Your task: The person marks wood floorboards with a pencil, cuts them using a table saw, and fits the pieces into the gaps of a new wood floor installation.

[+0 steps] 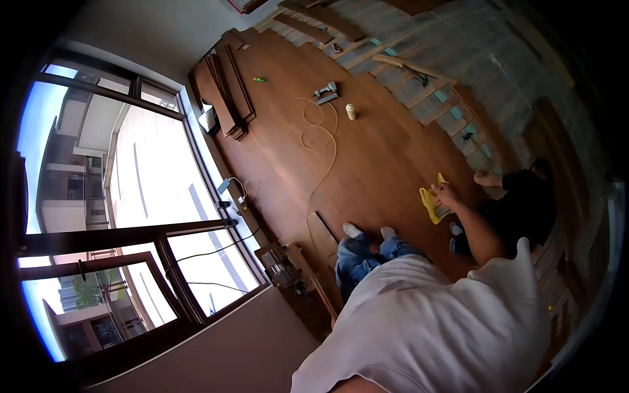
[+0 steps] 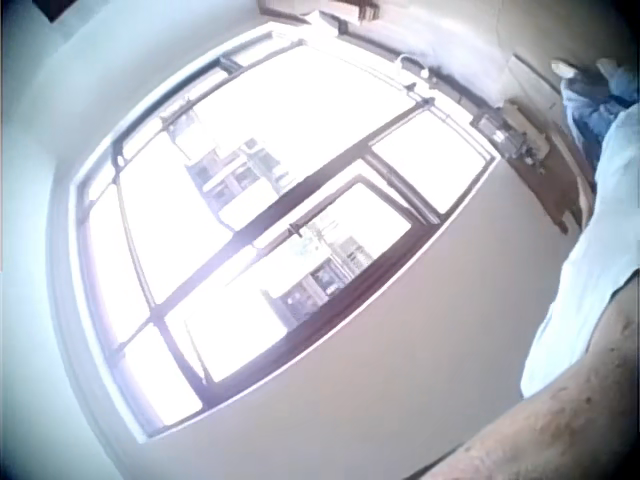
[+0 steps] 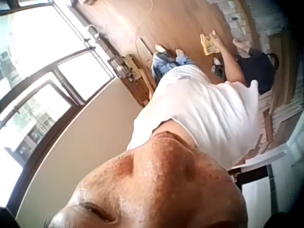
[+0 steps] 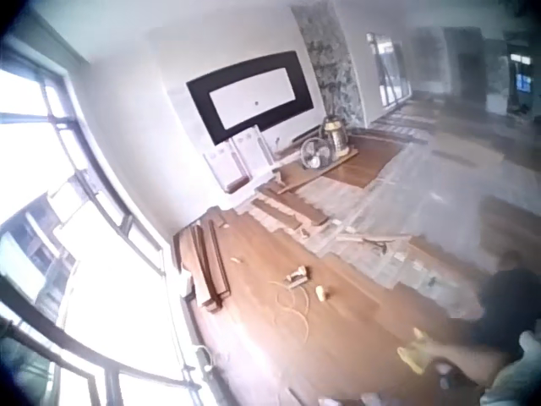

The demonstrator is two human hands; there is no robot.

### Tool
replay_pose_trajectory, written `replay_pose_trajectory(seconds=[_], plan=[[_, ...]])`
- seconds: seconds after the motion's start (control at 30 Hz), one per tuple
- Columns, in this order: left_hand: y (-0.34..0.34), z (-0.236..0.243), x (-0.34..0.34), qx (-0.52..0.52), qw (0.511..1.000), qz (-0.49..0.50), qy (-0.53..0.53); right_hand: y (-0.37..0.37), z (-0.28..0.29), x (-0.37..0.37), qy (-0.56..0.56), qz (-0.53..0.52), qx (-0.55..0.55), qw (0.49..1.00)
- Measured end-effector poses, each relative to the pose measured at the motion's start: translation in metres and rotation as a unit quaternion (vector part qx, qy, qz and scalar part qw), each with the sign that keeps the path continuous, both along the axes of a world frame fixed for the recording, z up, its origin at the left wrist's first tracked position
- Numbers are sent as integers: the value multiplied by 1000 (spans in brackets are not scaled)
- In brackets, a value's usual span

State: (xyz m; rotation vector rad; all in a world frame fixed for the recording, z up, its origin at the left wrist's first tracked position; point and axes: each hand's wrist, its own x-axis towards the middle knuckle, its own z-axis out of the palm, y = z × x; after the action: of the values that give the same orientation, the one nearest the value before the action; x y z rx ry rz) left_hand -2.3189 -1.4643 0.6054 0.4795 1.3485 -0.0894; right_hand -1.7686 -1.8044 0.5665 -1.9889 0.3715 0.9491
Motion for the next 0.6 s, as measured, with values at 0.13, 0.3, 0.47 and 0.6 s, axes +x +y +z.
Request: replay_pose_trajectory(seconds=[0.13, 0.3, 0.47, 0.6], plan=[[85, -17, 73, -10, 1000, -24, -5, 138, 43, 103, -89, 84, -22, 992], [202, -25, 164, -10, 1000, -26, 4, 225, 40, 116, -239, 176, -67, 953], [289, -46, 212, -52, 997, 15, 59, 252, 34, 131, -121, 200, -73, 970], [332, -9, 296, -18, 991, -76, 106, 270, 0, 187, 103, 110, -117, 982]])
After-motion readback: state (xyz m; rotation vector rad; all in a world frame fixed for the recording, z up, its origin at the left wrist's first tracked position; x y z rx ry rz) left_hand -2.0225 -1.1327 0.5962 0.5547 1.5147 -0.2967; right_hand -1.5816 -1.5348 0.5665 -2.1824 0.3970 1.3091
